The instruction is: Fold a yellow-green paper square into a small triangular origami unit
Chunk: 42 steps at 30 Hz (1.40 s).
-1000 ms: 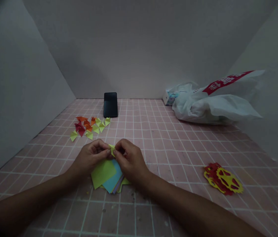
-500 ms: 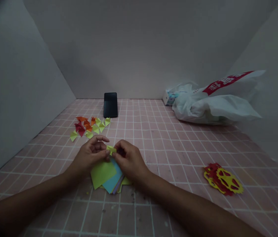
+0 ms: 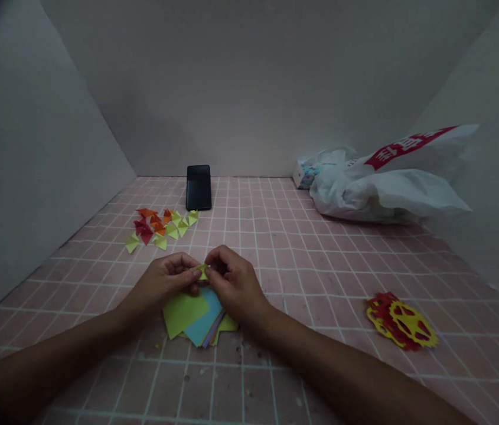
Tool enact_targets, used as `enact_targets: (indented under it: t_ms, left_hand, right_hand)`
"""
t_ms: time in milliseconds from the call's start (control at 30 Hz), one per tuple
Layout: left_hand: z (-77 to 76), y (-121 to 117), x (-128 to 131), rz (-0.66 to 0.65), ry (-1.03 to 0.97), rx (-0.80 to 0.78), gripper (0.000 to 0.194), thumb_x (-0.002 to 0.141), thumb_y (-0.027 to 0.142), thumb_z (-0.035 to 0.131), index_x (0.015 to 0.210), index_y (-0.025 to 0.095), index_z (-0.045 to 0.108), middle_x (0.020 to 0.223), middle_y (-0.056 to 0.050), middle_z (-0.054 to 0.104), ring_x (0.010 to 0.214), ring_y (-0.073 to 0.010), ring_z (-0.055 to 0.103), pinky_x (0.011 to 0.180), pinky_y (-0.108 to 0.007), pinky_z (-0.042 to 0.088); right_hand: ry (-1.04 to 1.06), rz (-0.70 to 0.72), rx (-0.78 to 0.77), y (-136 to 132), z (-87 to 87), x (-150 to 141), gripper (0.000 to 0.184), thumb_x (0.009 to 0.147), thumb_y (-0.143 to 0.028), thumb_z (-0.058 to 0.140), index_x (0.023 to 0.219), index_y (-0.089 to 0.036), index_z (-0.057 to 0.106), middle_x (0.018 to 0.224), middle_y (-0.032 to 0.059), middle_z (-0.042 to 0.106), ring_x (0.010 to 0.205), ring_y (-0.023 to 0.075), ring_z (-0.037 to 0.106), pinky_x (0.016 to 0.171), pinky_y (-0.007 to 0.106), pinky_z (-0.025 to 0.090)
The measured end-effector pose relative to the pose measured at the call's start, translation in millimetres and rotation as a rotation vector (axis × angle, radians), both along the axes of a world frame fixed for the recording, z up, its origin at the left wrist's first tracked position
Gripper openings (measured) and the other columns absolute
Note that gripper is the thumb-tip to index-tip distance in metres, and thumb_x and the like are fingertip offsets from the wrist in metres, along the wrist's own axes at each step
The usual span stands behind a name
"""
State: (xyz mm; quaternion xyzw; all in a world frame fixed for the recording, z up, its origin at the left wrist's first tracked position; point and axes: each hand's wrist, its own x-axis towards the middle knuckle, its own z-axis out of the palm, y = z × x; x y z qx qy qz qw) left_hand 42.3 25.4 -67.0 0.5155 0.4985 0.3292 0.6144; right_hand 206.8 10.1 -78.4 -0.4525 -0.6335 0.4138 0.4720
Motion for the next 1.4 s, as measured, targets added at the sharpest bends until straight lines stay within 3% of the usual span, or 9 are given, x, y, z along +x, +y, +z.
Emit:
enact_targets:
  t_ms: [367, 500, 600, 800, 1000, 1200, 1400]
  left_hand:
    - [-1.3, 0.0, 0.8, 0.012, -0.084, -0.068, 0.024, 0.072, 0.035, 0.073, 0.077, 0.014, 0.062, 0.055, 0.002, 0.065, 0.051, -0.0089, 0.059, 0.056, -0.019, 0.045]
    - [-1.8, -0.4, 0.5, 0.009, -0.113, -0.066, 0.027, 0.069, 0.036, 0.076, 0.079, 0.014, 0.063, 0.057, 0.002, 0.066, 0.053, -0.009, 0.06, 0.056, -0.019, 0.046]
    - [-1.0, -0.6, 0.4, 0.002, -0.102, -0.061, 0.025, 0.071, 0.035, 0.075, 0.078, 0.015, 0.062, 0.056, 0.002, 0.065, 0.051, -0.0092, 0.059, 0.055, -0.019, 0.045]
    - [-0.7, -0.2, -0.3, -0.019, -0.06, -0.013, 0.02, 0.076, 0.033, 0.07, 0.079, 0.015, 0.062, 0.058, 0.002, 0.066, 0.054, -0.0093, 0.058, 0.056, -0.019, 0.042]
    - [-1.2, 2.0, -0.8, -0.041, -0.014, 0.043, 0.02, 0.076, 0.034, 0.068, 0.082, 0.016, 0.063, 0.059, 0.001, 0.065, 0.055, -0.0102, 0.056, 0.056, -0.02, 0.041]
    - [-0.5, 0.7, -1.0, -0.041, -0.033, 0.033, 0.022, 0.076, 0.036, 0.068, 0.081, 0.016, 0.063, 0.059, 0.001, 0.064, 0.055, -0.0106, 0.056, 0.057, -0.021, 0.041]
    - [-1.0, 0.2, -1.8, -0.049, -0.023, 0.053, 0.021, 0.075, 0.036, 0.069, 0.081, 0.016, 0.063, 0.059, 0.001, 0.064, 0.057, -0.012, 0.058, 0.059, -0.023, 0.042]
  right_hand:
    - [-0.191, 0.033, 0.316, 0.0, 2.8, 5.0, 0.01, 0.082, -0.006, 0.056, 0.081, -0.015, 0.061, 0.077, 0.0034, 0.058, 0.074, 0.0153, 0.055, 0.066, 0.027, 0.042]
    - [-0.198, 0.048, 0.364, 0.1, 4.4, 6.7, 0.008, 0.085, -0.01, 0.057, 0.08, -0.015, 0.062, 0.078, 0.0048, 0.059, 0.077, 0.0168, 0.056, 0.068, 0.028, 0.042]
    - [-0.151, 0.056, 0.279, 1.4, 5.3, 8.5, 0.015, 0.09, -0.018, 0.054, 0.08, -0.016, 0.064, 0.076, 0.0038, 0.059, 0.074, 0.016, 0.055, 0.068, 0.029, 0.042]
    - [0.109, 0.099, -0.162, 4.9, 6.3, 6.8, 0.011, 0.083, -0.026, 0.061, 0.076, -0.018, 0.061, 0.073, -0.0003, 0.056, 0.067, 0.0132, 0.052, 0.061, 0.025, 0.042]
    - [0.235, 0.12, -0.328, 5.0, 6.8, 7.4, 0.018, 0.082, -0.034, 0.063, 0.075, -0.019, 0.059, 0.068, -0.0023, 0.052, 0.061, 0.0115, 0.048, 0.055, 0.023, 0.04]
    - [0.214, 0.166, -0.295, 7.7, 6.9, 8.2, 0.013, 0.08, -0.028, 0.066, 0.076, -0.018, 0.059, 0.069, -0.0021, 0.053, 0.062, 0.0111, 0.047, 0.054, 0.023, 0.038]
    - [-0.045, 0.159, -0.1, 7.6, 3.6, 8.0, 0.011, 0.085, -0.025, 0.062, 0.078, -0.018, 0.058, 0.072, 0.0002, 0.057, 0.067, 0.0128, 0.05, 0.057, 0.024, 0.04]
